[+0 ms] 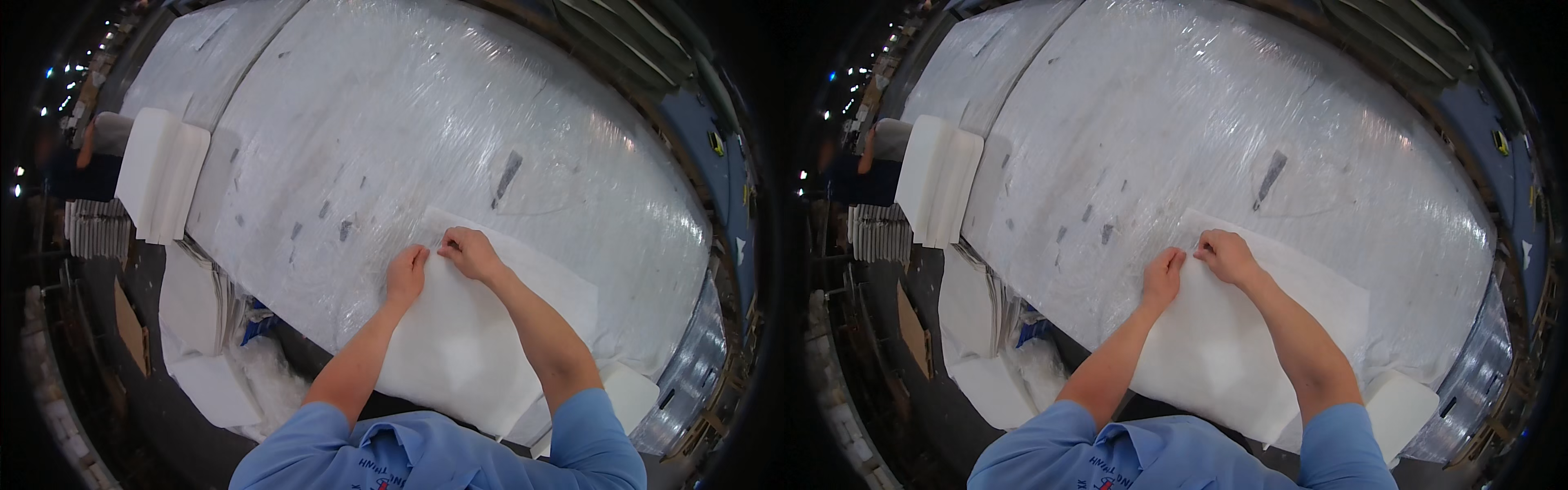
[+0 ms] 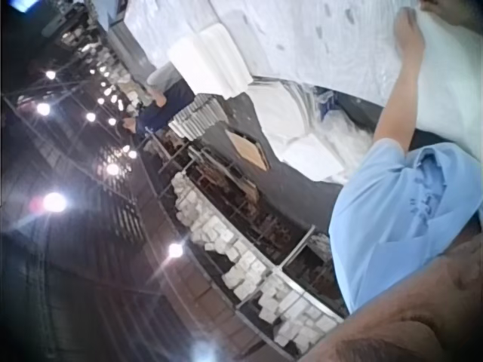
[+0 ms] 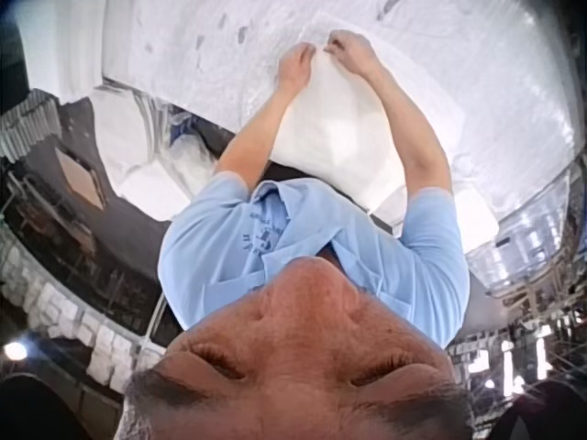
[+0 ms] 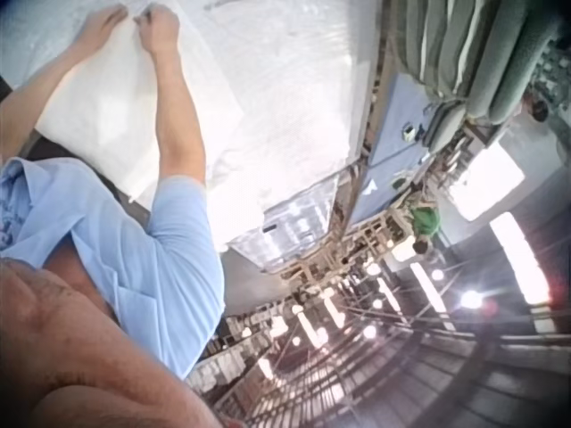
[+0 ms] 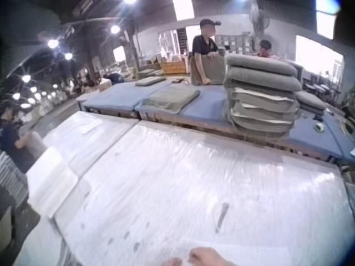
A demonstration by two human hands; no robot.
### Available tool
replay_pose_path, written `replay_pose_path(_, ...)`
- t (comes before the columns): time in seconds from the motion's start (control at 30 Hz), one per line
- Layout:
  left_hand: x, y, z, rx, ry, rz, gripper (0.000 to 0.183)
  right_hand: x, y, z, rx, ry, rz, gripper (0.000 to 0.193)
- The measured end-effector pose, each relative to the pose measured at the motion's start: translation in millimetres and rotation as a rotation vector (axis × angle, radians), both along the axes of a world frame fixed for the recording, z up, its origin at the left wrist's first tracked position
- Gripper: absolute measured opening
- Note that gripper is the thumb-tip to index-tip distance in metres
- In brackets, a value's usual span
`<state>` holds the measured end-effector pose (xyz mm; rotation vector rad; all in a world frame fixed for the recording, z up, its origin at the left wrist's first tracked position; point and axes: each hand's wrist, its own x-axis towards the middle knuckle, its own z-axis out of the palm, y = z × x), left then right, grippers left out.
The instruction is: The person wraps a rectangular foam piece in white paper, folds the edges, and places it on a stack. They then pick up a gray fabric cover and insert the wrapped foam into it.
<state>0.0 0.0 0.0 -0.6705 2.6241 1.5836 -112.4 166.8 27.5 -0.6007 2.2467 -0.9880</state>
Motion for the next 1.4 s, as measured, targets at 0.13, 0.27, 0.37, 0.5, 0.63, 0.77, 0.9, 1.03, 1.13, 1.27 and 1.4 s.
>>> replay_pose_path(0.13, -18, -12, 0, 0.064, -0.156, -0.03, 0.023, -5, -14, -9, 0.039, -0.148, -0.135, 0.024)
replay_pose_path(0.27, -26, -23, -2, 0.143, -0.267, -0.029, 0.019, -15, -26, -19, 0.126, -0.228, -0.138, 0.026)
replay_pose_path(0.37, -15, -13, 15, -0.385, 0.176, 0.081, 0.021, -19, -26, -23, 0.16, -0.264, -0.141, 0.027)
replay_pose_path(0.5, 1, 1, 37, -0.298, 0.232, -0.086, 0.024, -23, -29, -24, 0.234, -0.244, -0.102, 0.027)
replay_pose_path(0.63, -1, 12, 11, -0.262, 0.134, -0.206, 0.024, -23, -27, -31, 0.17, -0.18, -0.143, 0.026)
replay_pose_path(0.77, -15, 2, 4, -0.209, 0.013, -0.235, 0.028, -15, -5, 2, -0.079, -0.099, -0.456, 0.026)
replay_pose_path(0.9, -21, -1, 7, -0.161, -0.074, -0.229, 0.037, 14, 61, 37, -0.18, 0.081, -0.711, 0.023)
replay_pose_path(1.03, -26, 2, 2, -0.15, -0.035, -0.214, 0.045, 57, 103, 49, 0.022, 0.082, -0.692, 0.024)
replay_pose_path(1.13, -34, 1, 10, -0.115, -0.087, -0.233, 0.054, 75, 102, 41, 0.024, 0.216, -0.564, 0.023)
replay_pose_path(1.27, -58, -6, 38, -0.032, -0.341, -0.437, 0.068, 57, 119, 29, 0.104, 0.399, -0.623, 0.023)
replay_pose_path(1.4, -69, -2, 39, -0.22, -0.422, -0.593, 0.078, 17, 123, 19, 0.379, 0.431, -0.555, 0.03)
